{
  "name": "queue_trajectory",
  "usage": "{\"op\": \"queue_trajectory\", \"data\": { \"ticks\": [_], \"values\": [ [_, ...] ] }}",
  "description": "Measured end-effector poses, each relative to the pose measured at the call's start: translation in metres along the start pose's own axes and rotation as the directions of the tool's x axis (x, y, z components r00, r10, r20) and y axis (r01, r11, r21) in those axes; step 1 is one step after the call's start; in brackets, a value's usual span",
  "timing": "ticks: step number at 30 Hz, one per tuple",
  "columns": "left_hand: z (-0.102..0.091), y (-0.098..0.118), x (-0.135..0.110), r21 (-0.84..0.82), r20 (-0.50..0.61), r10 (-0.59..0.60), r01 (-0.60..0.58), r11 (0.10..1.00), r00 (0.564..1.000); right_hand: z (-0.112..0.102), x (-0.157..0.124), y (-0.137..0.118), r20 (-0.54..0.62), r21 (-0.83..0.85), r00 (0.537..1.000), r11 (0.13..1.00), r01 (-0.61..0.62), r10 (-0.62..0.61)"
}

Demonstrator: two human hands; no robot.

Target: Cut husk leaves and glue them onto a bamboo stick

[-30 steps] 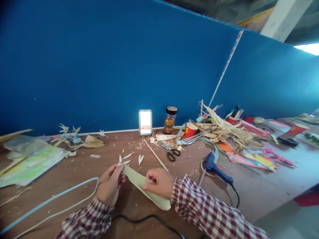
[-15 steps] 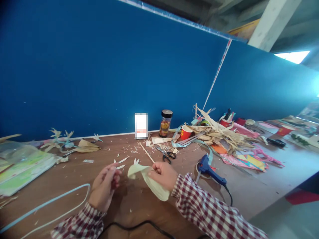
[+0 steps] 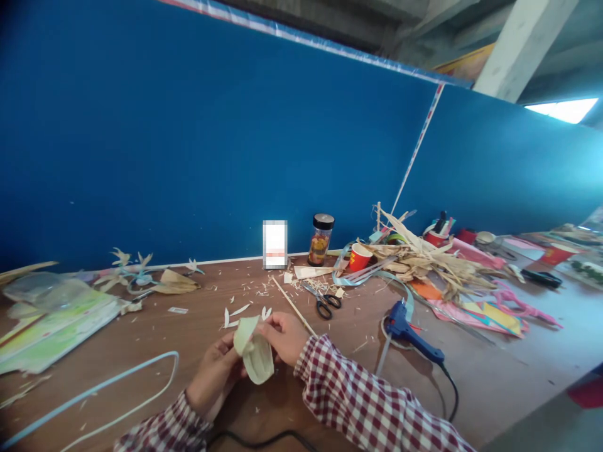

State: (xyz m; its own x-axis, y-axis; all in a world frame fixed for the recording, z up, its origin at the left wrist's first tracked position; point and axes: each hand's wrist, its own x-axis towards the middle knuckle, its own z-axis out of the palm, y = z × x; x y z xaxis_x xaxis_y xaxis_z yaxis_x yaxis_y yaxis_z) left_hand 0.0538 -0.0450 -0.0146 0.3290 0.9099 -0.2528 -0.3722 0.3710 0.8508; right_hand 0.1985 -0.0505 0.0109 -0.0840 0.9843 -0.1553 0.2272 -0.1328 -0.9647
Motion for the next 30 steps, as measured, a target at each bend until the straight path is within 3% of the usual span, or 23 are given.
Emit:
{"op": "queue_trajectory", "data": {
  "ticks": [6,11,15,18,21,27,30],
  "values": [
    [0.006,0.003,-0.003,0.005,-0.01,-0.018,0.018,1.0,1.0,-0.013,-0.006,-0.001,0.082,0.014,0.996,1.0,-0.027,0.026],
    [0.01,0.007,-0.007,0.048,-0.04,-0.037,0.039,0.998,0.999,-0.012,-0.01,0.001,0.079,-0.016,0.996,0.999,-0.029,0.03],
    [0.006,0.005,-0.007,0.105,0.013,0.055,-0.056,0.993,0.998,-0.007,-0.01,0.003,0.097,-0.012,0.995,0.999,-0.037,0.038],
    [0.004,0.001,-0.004,0.117,-0.09,0.115,-0.104,0.988,0.989,-0.004,-0.009,0.001,0.106,0.01,0.992,0.998,-0.064,0.063],
    [0.004,0.0,-0.003,0.108,-0.122,0.091,-0.078,0.991,0.988,-0.006,-0.008,0.0,0.112,0.005,0.992,0.999,-0.054,0.053],
    [0.009,0.006,-0.006,0.09,-0.034,0.087,-0.084,0.992,0.996,-0.012,-0.013,0.0,0.103,-0.041,0.995,0.999,-0.011,0.016],
    [0.011,0.009,-0.009,0.029,-0.043,0.012,-0.01,1.0,0.999,-0.014,-0.013,-0.004,0.054,-0.051,0.998,0.998,-0.03,0.033]
  ]
}}
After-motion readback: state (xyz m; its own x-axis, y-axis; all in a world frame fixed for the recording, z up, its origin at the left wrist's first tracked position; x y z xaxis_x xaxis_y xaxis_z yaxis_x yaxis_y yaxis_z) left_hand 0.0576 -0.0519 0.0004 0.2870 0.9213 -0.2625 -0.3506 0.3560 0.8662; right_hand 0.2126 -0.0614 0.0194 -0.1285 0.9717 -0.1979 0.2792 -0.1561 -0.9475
